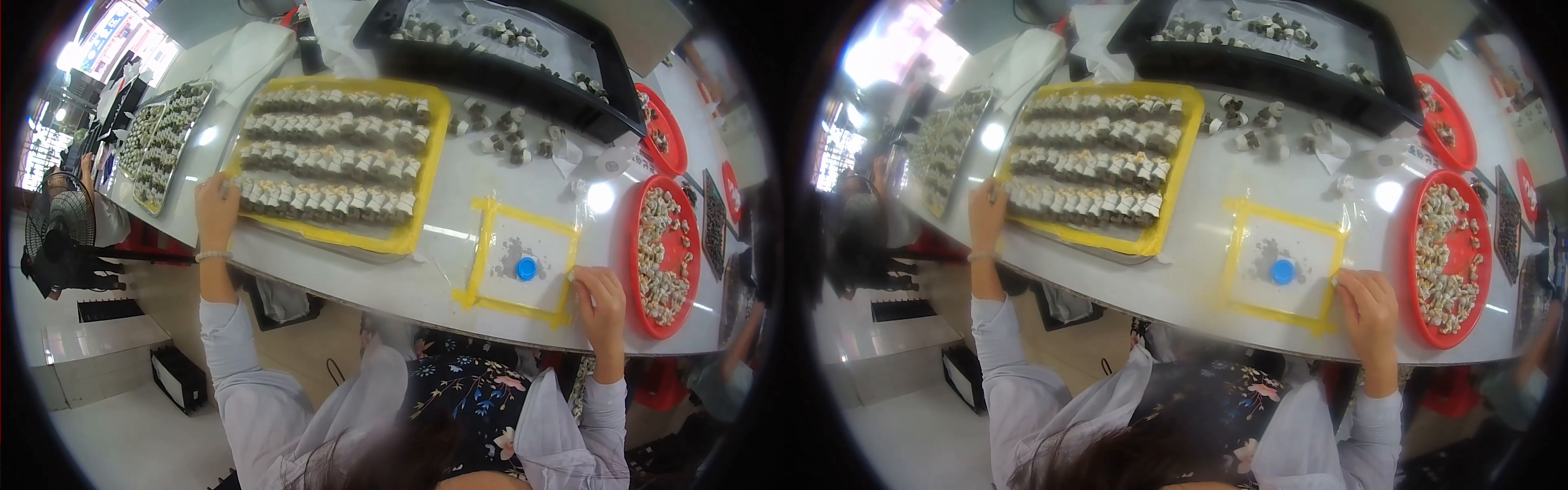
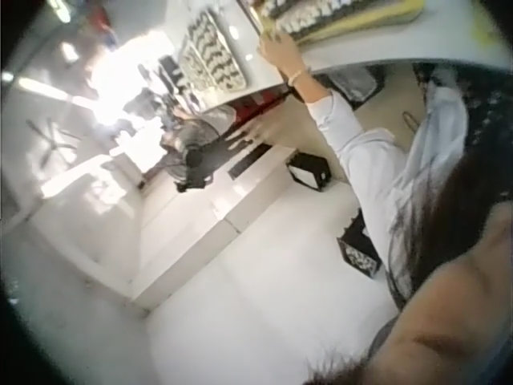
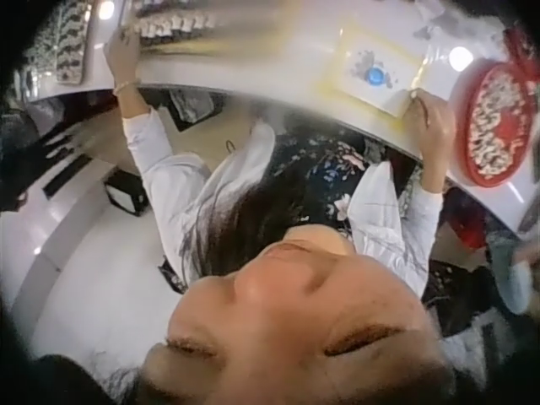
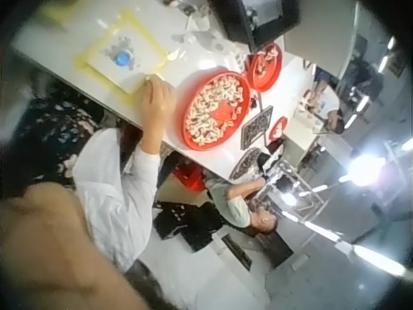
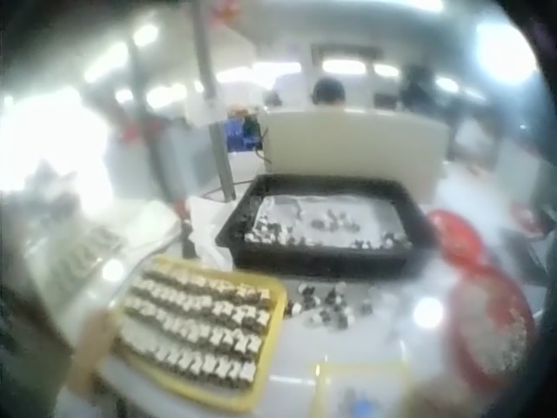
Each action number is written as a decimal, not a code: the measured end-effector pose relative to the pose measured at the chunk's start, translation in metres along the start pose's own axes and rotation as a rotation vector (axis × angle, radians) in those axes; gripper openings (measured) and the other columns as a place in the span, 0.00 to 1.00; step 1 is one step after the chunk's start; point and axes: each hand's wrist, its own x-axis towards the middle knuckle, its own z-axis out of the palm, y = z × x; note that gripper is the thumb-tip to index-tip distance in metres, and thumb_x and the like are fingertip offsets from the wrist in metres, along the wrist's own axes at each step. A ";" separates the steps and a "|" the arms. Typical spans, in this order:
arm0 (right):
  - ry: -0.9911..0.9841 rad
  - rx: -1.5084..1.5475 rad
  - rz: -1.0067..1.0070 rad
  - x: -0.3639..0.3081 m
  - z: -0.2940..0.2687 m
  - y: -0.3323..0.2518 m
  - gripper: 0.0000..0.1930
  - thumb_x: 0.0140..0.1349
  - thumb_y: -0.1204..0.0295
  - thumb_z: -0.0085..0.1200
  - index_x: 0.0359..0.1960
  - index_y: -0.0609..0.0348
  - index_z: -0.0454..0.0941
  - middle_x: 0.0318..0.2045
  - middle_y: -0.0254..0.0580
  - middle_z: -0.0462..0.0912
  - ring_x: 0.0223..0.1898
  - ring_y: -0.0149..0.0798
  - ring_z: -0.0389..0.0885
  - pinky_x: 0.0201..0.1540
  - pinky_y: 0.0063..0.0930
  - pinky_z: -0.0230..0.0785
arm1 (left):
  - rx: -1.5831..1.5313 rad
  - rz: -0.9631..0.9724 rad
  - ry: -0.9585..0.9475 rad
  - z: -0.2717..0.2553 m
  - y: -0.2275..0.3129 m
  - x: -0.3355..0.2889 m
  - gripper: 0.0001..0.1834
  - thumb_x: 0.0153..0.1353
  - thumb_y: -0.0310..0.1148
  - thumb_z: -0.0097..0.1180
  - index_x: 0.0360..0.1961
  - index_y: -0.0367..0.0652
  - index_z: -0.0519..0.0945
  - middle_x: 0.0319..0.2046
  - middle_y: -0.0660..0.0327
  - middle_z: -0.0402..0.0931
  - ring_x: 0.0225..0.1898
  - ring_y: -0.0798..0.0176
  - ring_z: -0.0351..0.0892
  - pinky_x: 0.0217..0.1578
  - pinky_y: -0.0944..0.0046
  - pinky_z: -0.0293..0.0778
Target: The person assembles small electronic or plastic components by hand, taking white parts and yellow parts from plastic containers and placing them into an assembly tray.
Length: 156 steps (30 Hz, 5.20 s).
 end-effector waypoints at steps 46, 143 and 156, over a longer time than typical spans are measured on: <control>0.033 0.024 -0.021 -0.019 0.006 0.002 0.12 0.44 0.79 0.59 0.33 0.61 0.78 0.30 0.42 0.77 0.32 0.43 0.75 0.33 0.31 0.68 | -0.406 0.902 -0.357 0.091 0.308 0.020 0.14 0.48 0.27 0.52 0.38 0.35 0.71 0.33 0.45 0.73 0.38 0.44 0.72 0.42 0.53 0.68; 0.015 -0.255 0.478 -0.020 -0.068 0.151 0.11 0.56 0.71 0.48 0.37 0.62 0.77 0.32 0.52 0.80 0.35 0.48 0.78 0.40 0.37 0.68 | -1.944 -0.200 -1.061 0.043 0.260 -0.176 0.19 0.48 0.14 0.52 0.42 0.40 0.67 0.41 0.54 0.74 0.44 0.57 0.75 0.45 0.58 0.73; 0.021 0.651 0.381 0.006 -0.006 0.028 0.09 0.54 0.84 0.49 0.38 0.65 0.73 0.38 0.35 0.75 0.39 0.26 0.73 0.42 0.17 0.65 | -0.891 -0.135 0.177 -0.011 0.053 -0.027 0.15 0.53 0.19 0.53 0.45 0.32 0.73 0.38 0.57 0.76 0.40 0.69 0.75 0.40 0.72 0.71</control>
